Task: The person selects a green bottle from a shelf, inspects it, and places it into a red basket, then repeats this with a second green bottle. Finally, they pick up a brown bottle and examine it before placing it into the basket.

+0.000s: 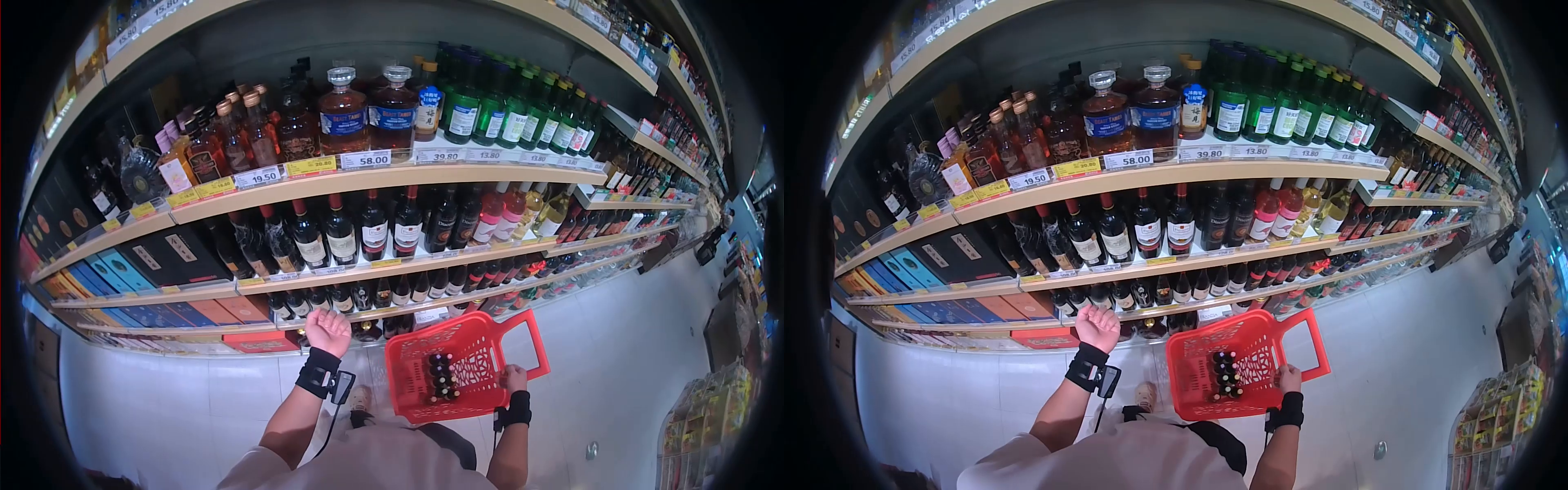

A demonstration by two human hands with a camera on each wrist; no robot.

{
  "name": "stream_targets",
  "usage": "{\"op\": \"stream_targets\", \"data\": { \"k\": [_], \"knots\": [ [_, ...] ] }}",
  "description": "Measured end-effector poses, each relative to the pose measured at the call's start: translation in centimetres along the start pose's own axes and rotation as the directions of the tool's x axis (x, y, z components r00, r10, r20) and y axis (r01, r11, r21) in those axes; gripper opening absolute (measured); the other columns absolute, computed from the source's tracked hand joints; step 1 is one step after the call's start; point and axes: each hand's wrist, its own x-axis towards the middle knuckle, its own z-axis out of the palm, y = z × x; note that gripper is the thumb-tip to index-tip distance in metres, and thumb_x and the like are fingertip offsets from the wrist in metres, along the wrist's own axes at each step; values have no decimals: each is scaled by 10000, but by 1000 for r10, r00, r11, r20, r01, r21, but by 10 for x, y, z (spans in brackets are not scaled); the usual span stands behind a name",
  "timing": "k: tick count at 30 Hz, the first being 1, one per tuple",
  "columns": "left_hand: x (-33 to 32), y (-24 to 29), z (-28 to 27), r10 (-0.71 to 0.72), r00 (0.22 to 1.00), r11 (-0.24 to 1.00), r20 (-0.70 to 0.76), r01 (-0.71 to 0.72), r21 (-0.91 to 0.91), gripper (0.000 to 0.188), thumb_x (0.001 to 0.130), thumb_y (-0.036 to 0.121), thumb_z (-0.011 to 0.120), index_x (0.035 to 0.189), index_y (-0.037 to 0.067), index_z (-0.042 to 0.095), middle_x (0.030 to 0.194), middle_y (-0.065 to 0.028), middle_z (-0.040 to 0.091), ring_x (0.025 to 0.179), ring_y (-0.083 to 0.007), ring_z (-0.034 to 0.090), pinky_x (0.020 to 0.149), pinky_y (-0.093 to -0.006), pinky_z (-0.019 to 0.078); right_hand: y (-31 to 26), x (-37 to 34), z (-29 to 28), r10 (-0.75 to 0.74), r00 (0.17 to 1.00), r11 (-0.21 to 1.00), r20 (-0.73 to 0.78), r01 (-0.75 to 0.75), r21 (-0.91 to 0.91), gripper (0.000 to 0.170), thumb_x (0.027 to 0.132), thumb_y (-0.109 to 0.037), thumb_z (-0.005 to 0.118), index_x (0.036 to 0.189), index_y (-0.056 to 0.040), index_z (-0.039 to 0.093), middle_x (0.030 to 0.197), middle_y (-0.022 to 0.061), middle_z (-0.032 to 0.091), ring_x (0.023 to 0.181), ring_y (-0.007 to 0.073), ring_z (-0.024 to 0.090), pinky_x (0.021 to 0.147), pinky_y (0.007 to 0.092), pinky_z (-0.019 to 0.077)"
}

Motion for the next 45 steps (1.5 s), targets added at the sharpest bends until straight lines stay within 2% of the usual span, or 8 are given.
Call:
{"op": "stream_targets", "data": {
  "k": [7, 14, 20, 22, 29, 33, 41, 45],
  "knots": [
    [41, 42, 25, -124, 990, 991, 65, 126, -32, 435, 890, 191, 503, 495, 153, 324, 475, 20, 318, 447, -120, 304, 436, -279, 243, -136, -5, 73, -281, 957, 936, 76, 291, -200, 246, 952, -207, 506, 847, 0, 589, 781, 88, 654, 663, 179, 650, 629, 309, 556],
    [77, 54, 24, -273, 958, 960, 91, 278, -39, 400, 915, 239, 487, 542, 154, 372, 492, 31, 348, 454, -117, 313, 442, -265, 255, -286, -41, 141, -601, 776, 753, 192, 630, -188, 316, 976, -249, 546, 779, -5, 592, 721, 44, 630, 655, 112, 606, 598, 262, 491],
    [80, 50, 36, -351, 935, 935, 54, 353, -32, 321, 942, 247, 499, 645, 126, 486, 512, 24, 355, 474, -114, 328, 460, -268, 257, -392, -81, 186, -614, 723, 681, 317, 688, -251, 247, 971, -215, 553, 860, -6, 623, 735, 21, 625, 677, 87, 602, 600, 235, 459],
    [78, 54, 41, -359, 933, 933, 19, 359, 4, 319, 941, 253, 503, 652, 119, 505, 510, 24, 346, 478, -113, 329, 462, -267, 256, -416, -87, 208, -724, 589, 595, 359, 797, -108, 148, 945, -150, 581, 970, -8, 611, 795, 22, 639, 708, 86, 608, 602, 225, 455],
    [72, 74, 25, -420, 907, 905, 20, 421, -58, 308, 940, 254, 508, 672, 104, 535, 522, 17, 373, 479, -112, 311, 473, -261, 256, -480, -106, 284, -825, 476, 502, 304, 865, 10, 471, 840, -174, 743, 1203, 14, 509, 1143, 123, 590, 914, 151, 612, 771, 280, 519],
    [70, 81, 17, -401, 915, 912, 40, 403, -73, 304, 940, 244, 509, 675, 97, 536, 529, 13, 384, 482, -109, 309, 475, -258, 258, -499, -98, 322, -894, 379, 355, 239, 924, -141, 748, 767, -313, 813, 1314, 16, 424, 1251, 179, 524, 1094, 214, 561, 923, 368, 486],
    [62, 95, 8, -390, 920, 915, 36, 391, -102, 277, 919, 245, 543, 677, 110, 532, 542, 22, 390, 490, -109, 341, 472, -260, 272, -511, -77, 379, -861, 387, 363, 330, 922, -134, 1106, 662, -304, 881, 1423, 68, 169, 1345, 263, 448, 1237, 273, 496, 1018, 362, 434],
    [58, 102, 6, -377, 926, 920, 18, 377, -104, 301, 925, 250, 536, 667, 96, 538, 529, 21, 390, 483, -110, 332, 469, -256, 267, -508, -63, 387, -922, 275, 191, 273, 936, -297, 1127, 630, -293, 893, 1422, 64, 175, 1339, 250, 459, 1230, 304, 503, 1049, 366, 404]
  ]
}}
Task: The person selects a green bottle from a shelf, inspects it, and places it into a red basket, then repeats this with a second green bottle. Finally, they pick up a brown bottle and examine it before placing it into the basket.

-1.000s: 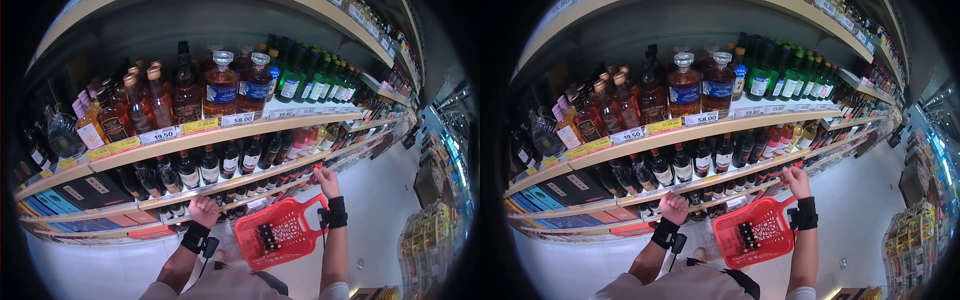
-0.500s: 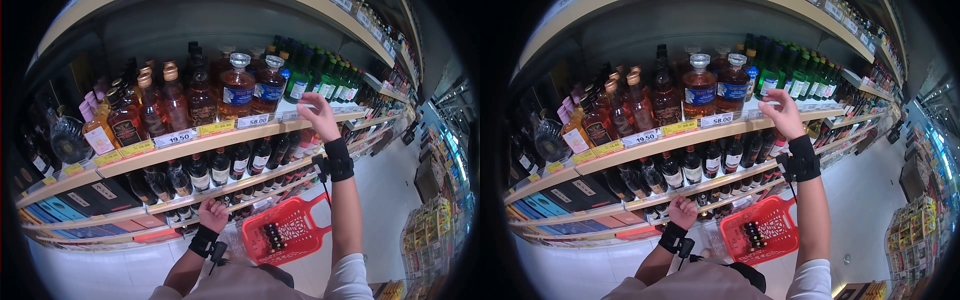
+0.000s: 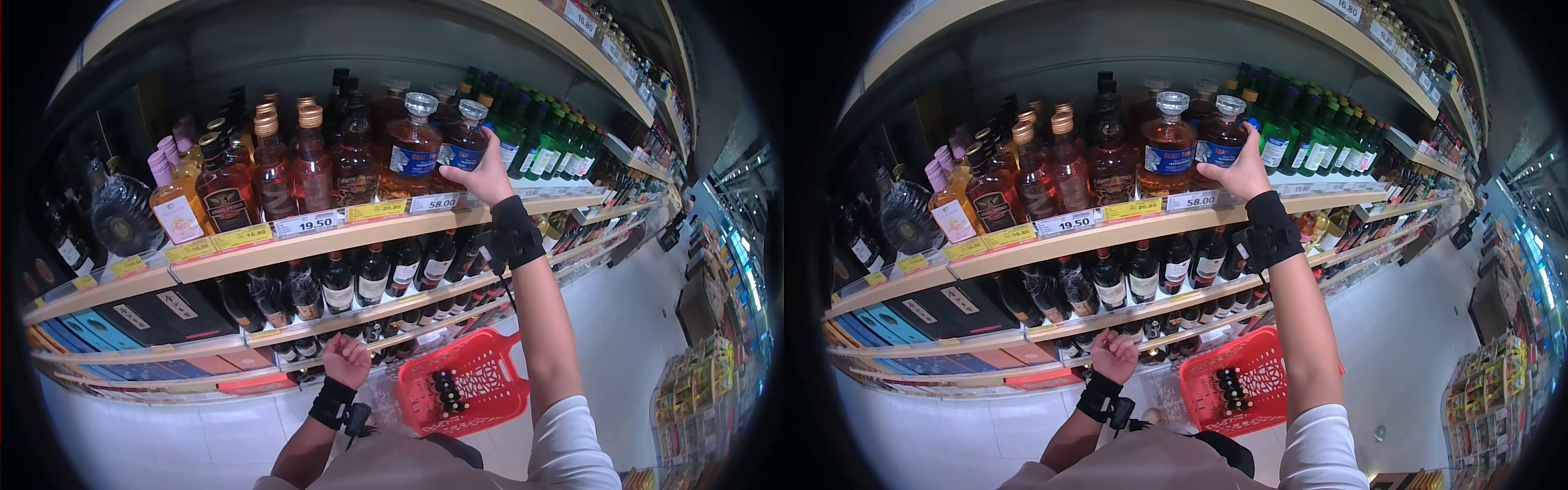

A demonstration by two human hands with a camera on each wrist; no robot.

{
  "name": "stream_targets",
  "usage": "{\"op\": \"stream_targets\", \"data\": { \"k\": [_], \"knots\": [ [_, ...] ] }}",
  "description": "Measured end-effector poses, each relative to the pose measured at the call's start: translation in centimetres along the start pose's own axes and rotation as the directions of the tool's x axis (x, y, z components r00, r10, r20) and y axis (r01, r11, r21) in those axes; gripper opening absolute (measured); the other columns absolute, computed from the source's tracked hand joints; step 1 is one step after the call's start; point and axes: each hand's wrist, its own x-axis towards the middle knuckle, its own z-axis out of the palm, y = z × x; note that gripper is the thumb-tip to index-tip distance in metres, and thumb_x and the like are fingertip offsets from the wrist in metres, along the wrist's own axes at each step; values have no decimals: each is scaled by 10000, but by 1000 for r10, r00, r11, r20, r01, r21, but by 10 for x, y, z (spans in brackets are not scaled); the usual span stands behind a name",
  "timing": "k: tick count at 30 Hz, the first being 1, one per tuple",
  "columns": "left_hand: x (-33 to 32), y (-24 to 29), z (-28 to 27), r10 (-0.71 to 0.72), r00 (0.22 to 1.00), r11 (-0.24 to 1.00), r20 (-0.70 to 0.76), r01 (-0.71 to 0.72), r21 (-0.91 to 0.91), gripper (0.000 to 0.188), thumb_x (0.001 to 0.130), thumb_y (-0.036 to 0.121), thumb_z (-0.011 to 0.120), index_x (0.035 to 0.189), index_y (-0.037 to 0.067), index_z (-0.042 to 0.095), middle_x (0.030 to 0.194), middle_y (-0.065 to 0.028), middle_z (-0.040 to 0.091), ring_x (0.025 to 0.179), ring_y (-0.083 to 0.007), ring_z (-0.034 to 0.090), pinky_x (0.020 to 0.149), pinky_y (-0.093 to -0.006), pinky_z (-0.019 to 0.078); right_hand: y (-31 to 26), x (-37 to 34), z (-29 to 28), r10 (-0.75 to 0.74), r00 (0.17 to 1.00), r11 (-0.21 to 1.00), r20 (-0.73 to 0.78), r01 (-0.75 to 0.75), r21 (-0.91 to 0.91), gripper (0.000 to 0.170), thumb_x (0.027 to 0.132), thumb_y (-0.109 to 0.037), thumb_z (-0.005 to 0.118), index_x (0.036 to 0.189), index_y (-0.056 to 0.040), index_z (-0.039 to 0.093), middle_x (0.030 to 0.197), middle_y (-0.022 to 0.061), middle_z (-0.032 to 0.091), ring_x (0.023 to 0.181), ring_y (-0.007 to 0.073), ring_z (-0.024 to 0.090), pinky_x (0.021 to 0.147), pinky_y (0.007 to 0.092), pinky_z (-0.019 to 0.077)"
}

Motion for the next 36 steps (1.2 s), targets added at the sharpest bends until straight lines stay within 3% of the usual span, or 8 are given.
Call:
{"op": "stream_targets", "data": {
  "k": [2, 5, 8, 17, 23, 26, 32, 36],
  "knots": [
    [-1, 4, -7, -11, 1000, 1000, 20, 11, -7, 298, 921, 249, 538, 664, 97, 542, 530, 21, 395, 484, -114, 341, 468, -260, 274, 2, 1, 2, -21, 1000, 1000, -20, 21, -23, 1139, 615, -290, 898, 1422, 63, 176, 1342, 246, 458, 1231, 315, 503, 1062, 366, 390],
    [-1, 5, -12, -4, 1000, 1000, 18, 4, 17, 289, 915, 246, 540, 667, 97, 552, 531, 21, 393, 486, -122, 350, 466, -264, 285, 1, -2, -1, -20, 1000, 999, 3, 20, -41, 1120, 640, -263, 901, 1426, 66, 174, 1355, 212, 463, 1258, 272, 475, 1075, 358, 371],
    [-3, 3, -8, -20, 1000, 1000, 3, 20, 2, 283, 912, 242, 540, 670, 97, 560, 530, 20, 384, 489, -127, 355, 463, -266, 292, -10, -5, 0, 36, 998, 995, -60, -41, -90, 1130, 612, -297, 916, 1414, 72, 209, 1325, 205, 493, 1228, 272, 500, 1067, 352, 380],
    [-6, 4, -10, -51, 999, 997, 11, 50, 51, 293, 912, 254, 541, 660, 105, 536, 530, 21, 356, 501, -114, 349, 475, -259, 288, 4, 5, -4, 64, 998, 995, 7, -63, -72, 1115, 581, -325, 930, 1372, 104, 271, 1288, 212, 514, 1208, 266, 513, 1048, 344, 396],
    [-10, 4, -11, -29, 999, 997, -26, 31, 66, 298, 915, 249, 533, 653, 107, 535, 520, 31, 339, 491, -105, 332, 478, -250, 272, 5, 5, 0, 58, 997, 995, -57, -62, -78, 1016, 591, -287, 920, 1324, 96, 330, 1254, 199, 540, 1171, 252, 538, 1032, 340, 411],
    [-14, 2, -12, -38, 999, 997, -7, 38, 63, 303, 920, 252, 525, 655, 105, 535, 516, 34, 335, 487, -104, 323, 475, -255, 266, 6, 8, -3, 66, 996, 998, 54, -65, -19, 1104, 552, -343, 922, 1340, 105, 293, 1264, 236, 526, 1174, 292, 547, 1031, 350, 418],
    [-13, 5, -14, -48, 997, 997, 53, 45, 64, 315, 933, 254, 510, 663, 96, 547, 515, 28, 348, 474, -106, 315, 469, -262, 261, 18, 6, 6, 11, 997, 1000, -80, -12, -10, 997, 550, -297, 924, 1274, 82, 354, 1208, 217, 568, 1114, 277, 587, 988, 353, 450],
    [-14, 6, -4, -24, 996, 995, 90, 15, 103, 319, 941, 261, 504, 680, 87, 563, 520, 18, 368, 472, -107, 321, 467, -262, 262, -7, -10, 7, -10, 981, 1000, -195, 7, -16, 943, 574, -268, 920, 1256, 82, 371, 1173, 203, 585, 1081, 257, 598, 965, 344, 463]
  ]
}}
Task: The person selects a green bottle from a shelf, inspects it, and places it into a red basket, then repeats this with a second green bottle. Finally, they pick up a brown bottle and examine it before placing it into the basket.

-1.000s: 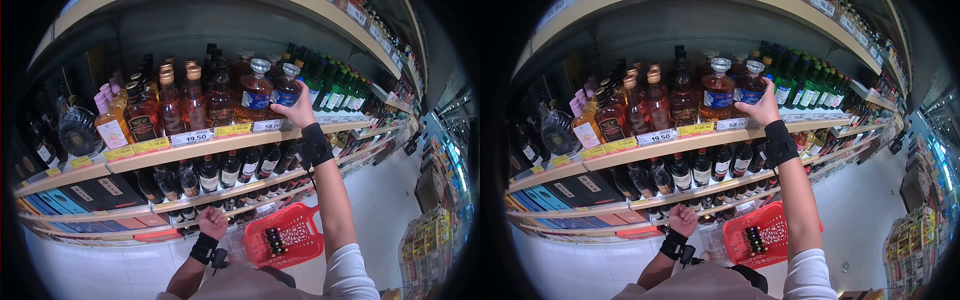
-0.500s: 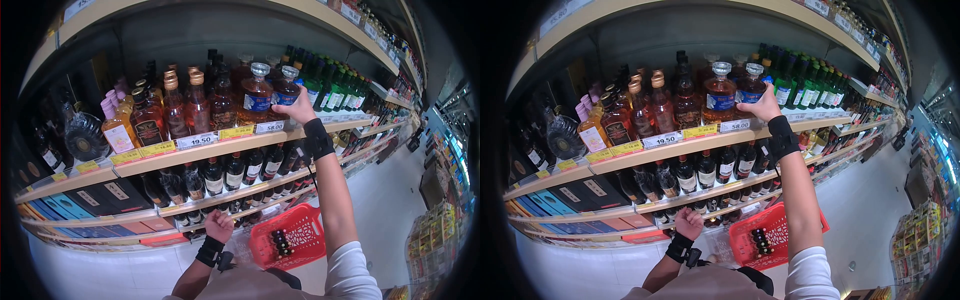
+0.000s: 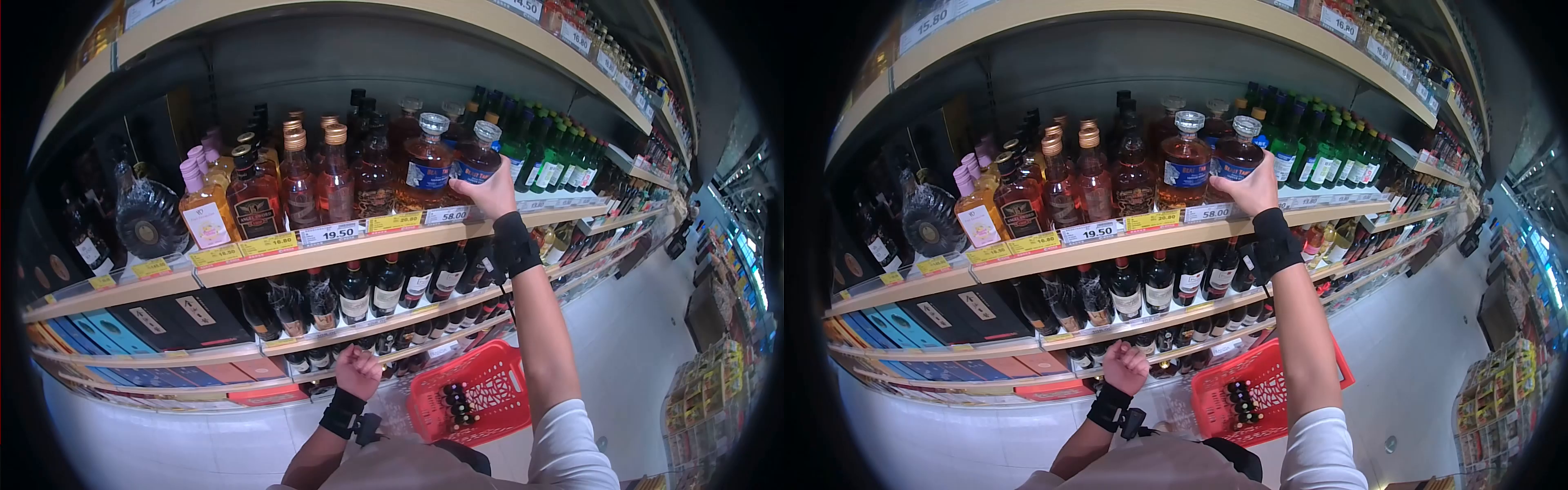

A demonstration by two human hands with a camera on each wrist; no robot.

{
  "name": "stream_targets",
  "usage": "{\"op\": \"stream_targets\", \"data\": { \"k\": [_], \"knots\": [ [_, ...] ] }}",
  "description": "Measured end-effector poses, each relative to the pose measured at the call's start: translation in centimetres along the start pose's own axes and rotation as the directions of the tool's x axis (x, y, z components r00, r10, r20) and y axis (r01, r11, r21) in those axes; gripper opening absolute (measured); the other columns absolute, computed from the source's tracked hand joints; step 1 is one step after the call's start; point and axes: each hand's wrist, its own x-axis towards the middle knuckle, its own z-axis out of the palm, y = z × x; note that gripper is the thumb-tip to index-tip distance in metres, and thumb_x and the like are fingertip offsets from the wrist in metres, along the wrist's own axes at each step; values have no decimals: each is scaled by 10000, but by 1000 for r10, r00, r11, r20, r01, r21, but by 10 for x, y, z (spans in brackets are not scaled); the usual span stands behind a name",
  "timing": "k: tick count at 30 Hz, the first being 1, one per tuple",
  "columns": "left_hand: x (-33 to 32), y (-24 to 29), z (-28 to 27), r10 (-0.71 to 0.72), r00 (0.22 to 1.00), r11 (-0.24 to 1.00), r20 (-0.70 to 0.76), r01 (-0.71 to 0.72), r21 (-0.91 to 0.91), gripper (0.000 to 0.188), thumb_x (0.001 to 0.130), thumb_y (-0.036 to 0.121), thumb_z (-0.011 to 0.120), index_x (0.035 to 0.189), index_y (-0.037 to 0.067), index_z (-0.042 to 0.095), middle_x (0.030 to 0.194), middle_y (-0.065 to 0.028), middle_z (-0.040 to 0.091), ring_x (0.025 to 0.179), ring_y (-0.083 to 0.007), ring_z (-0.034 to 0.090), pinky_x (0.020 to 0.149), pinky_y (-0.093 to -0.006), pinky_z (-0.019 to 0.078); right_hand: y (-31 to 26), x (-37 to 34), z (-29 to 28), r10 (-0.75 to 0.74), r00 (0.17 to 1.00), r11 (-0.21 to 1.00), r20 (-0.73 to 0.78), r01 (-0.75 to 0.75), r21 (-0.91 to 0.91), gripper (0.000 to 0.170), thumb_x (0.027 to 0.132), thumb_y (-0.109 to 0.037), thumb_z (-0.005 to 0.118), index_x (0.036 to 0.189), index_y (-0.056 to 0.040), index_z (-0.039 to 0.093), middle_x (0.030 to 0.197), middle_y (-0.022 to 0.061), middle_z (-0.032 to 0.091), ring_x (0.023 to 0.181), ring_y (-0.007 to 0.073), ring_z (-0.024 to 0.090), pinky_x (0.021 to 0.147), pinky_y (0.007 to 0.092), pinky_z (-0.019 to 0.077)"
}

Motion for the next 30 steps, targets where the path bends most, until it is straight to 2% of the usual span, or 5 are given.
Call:
{"op": "stream_targets", "data": {
  "k": [10, 13, 17, 23, 30],
  "knots": [
    [2, -6, 12, -74, 990, 997, 118, 71, 27, 284, 960, 259, 493, 795, 55, 603, 584, 3, 425, 513, -107, 352, 497, -258, 288, -25, 2, -19, 58, 961, 968, -270, 12, 249, 773, 642, -188, 889, 1234, 15, 435, 1111, 92, 580, 973, 172, 585, 858, 298, 494],
    [4, -12, 18, -124, 982, 992, 140, 118, 50, 282, 965, 260, 486, 826, 48, 609, 609, -6, 439, 540, -112, 373, 511, -255, 295, -29, 0, -38, 136, 955, 900, -263, -8, 435, 848, 621, -224, 908, 1247, 32, 396, 1130, 119, 564, 995, 187, 584, 888, 308, 489],
    [13, -22, 22, -179, 974, 983, 137, 171, 68, 286, 971, 251, 472, 838, 37, 606, 626, -12, 439, 558, -120, 389, 526, -255, 305, -34, -26, -71, 177, 972, 768, -154, -38, 640, 589, 714, -106, 829, 1196, -17, 502, 1043, 52, 605, 919, 128, 591, 849, 288, 494],
    [34, -48, 33, -275, 961, 947, 38, 264, 183, 219, 954, 216, 483, 877, 42, 593, 686, -23, 452, 618, -144, 429, 580, -278, 343, -35, -97, -113, 269, 959, 748, -86, -152, 646, 510, 743, -113, 775, 1177, -33, 517, 1000, 34, 601, 871, 114, 597, 795, 271, 509],
    [62, -104, 71, -297, 951, 875, 83, 236, 423, 372, 926, 140, 529, 1266, -11, 503, 1085, -94, 587, 1052, -236, 553, 950, -368, 423, -16, -194, -136, 471, 882, 695, 11, -379, 611, 494, 727, -70, 777, 1159, -27, 541, 957, 29, 630, 810, 106, 613, 745, 263, 519]
  ]
}}
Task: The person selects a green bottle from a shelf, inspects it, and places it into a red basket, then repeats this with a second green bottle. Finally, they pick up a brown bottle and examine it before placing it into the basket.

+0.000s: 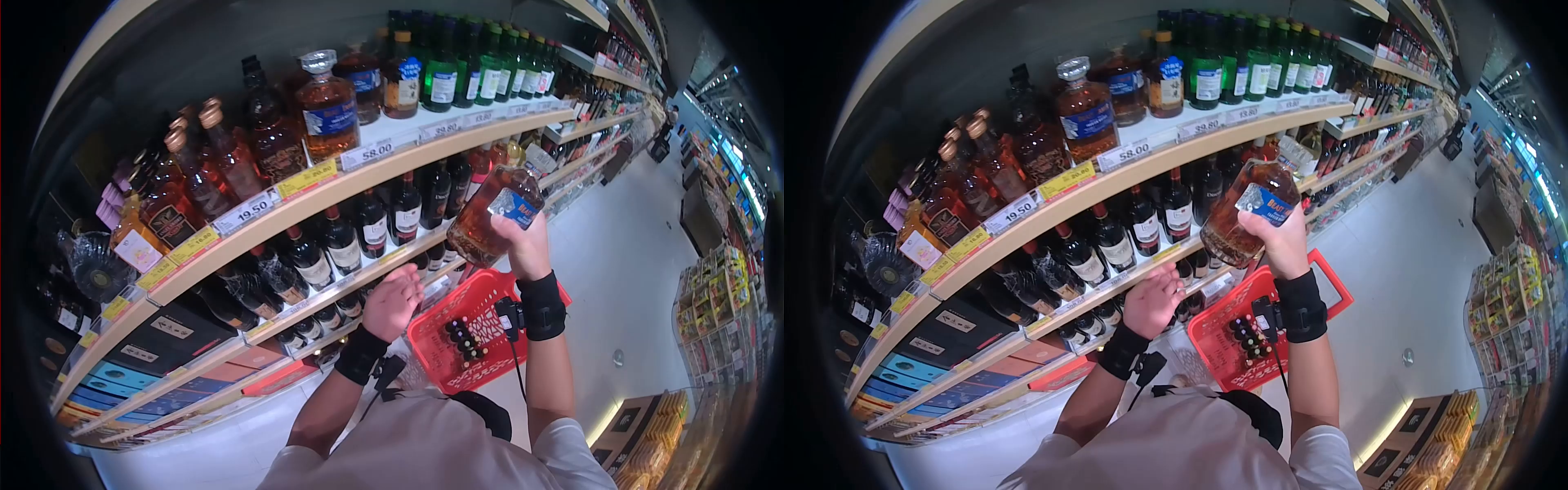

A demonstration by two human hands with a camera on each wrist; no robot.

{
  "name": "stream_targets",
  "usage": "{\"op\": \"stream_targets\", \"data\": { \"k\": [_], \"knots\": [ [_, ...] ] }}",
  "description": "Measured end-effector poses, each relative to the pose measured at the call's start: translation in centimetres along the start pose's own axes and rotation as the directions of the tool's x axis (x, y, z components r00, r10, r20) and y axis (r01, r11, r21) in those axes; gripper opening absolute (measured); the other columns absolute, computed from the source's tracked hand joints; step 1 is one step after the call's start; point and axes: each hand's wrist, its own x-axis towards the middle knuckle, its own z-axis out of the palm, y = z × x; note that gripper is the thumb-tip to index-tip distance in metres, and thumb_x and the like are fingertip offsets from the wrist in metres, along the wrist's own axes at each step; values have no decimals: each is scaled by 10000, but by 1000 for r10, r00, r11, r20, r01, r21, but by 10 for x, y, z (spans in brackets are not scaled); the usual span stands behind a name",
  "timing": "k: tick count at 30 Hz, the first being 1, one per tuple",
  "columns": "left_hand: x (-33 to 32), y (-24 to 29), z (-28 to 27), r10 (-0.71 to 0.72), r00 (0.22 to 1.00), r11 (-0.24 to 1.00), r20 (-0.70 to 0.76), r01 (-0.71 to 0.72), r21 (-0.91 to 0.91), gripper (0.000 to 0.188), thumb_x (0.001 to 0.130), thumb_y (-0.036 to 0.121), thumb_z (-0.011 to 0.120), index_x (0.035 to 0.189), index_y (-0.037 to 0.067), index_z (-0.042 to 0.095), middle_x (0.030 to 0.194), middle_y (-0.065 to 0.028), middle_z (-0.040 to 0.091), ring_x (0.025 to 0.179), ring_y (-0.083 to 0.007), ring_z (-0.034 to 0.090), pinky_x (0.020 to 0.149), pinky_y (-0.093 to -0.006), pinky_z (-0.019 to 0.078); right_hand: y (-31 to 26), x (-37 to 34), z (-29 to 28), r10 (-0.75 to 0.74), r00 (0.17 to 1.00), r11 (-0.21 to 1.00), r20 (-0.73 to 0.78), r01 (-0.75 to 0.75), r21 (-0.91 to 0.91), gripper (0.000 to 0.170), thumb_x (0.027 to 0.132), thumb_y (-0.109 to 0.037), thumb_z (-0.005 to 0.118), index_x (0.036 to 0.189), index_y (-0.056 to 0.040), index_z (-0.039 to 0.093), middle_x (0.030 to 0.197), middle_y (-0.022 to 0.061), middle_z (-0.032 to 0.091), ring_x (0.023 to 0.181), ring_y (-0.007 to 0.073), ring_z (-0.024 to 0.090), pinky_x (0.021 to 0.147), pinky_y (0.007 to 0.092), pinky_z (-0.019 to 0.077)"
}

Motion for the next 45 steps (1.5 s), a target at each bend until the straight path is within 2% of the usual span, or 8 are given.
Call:
{"op": "stream_targets", "data": {
  "k": [4, 8, 11, 16, 23, 29, 41, 45],
  "knots": [
    [26, -15, 29, 13, 994, 946, 106, -47, 320, 589, 949, 228, 532, 1426, -37, 312, 1392, -178, 438, 1315, -287, 418, 1118, -414, 314, 28, -35, -35, 122, 992, 992, 21, -122, -14, 595, 708, -65, 790, 1225, -23, 499, 1055, 45, 608, 915, 127, 594, 842, 283, 491],
    [40, -45, 55, -8, 1000, 871, 28, -7, 492, 635, 971, 302, 547, 1455, -12, 279, 1407, -157, 437, 1323, -246, 414, 1120, -381, 308, 36, -55, -58, 212, 974, 977, 75, -209, -46, 648, 696, -109, 817, 1247, -11, 489, 1104, 65, 611, 974, 139, 598, 879, 300, 487],
    [59, -84, 56, -36, 991, 752, 126, -57, 656, 623, 987, 288, 530, 1466, -5, 260, 1403, -135, 441, 1303, -196, 432, 1106, -332, 325, 46, -70, -75, 187, 978, 965, 91, -166, -202, 648, 696, -119, 819, 1239, 4, 490, 1110, 77, 616, 976, 141, 603, 882, 305, 489],
    [65, -123, 65, -79, 996, 821, -41, 89, 564, 390, 991, 293, 548, 1266, 15, 544, 1134, -30, 625, 1022, -97, 581, 918, -262, 445, 20, -71, -93, 302, 930, 928, 210, -237, -287, 646, 697, -92, 825, 1230, 7, 475, 1116, 81, 607, 977, 150, 608, 863, 294, 500],
    [53, -154, 79, -34, 976, 859, -213, 137, 493, 440, 996, 357, 524, 1281, 22, 537, 1127, -57, 642, 1021, -139, 616, 906, -309, 487, 28, -80, -141, 314, 878, 949, 361, -300, -95, 793, 713, -75, 843, 1337, 0, 359, 1241, 119, 537, 1072, 170, 578, 912, 313, 494],
    [43, -182, 87, 37, 972, 885, -233, 76, 459, 445, 1010, 368, 479, 1296, 28, 503, 1211, -107, 607, 1067, -192, 623, 947, -345, 493, 47, -91, -168, 428, 831, 902, 356, -416, -115, 644, 756, -131, 822, 1266, -8, 449, 1119, 84, 603, 1019, 162, 608, 897, 315, 505],
    [33, -232, 92, 304, 942, 782, -139, -164, 602, 415, 1013, 275, 474, 1317, -6, 494, 1214, -91, 610, 1117, -157, 575, 992, -323, 433, 59, -102, -208, 251, 793, 918, 555, -377, 123, 815, 802, -145, 780, 1420, -34, 258, 1271, 92, 497, 1159, 175, 514, 1000, 345, 437],
    [33, -239, 104, 288, 940, 824, -182, -146, 547, 378, 1010, 256, 480, 1280, -5, 524, 1201, -91, 619, 1091, -164, 593, 972, -324, 454, 48, -100, -218, 236, 774, 909, 587, -389, 148, 853, 781, -124, 787, 1430, -35, 240, 1277, 94, 490, 1164, 179, 510, 1014, 351, 426]
  ]
}}
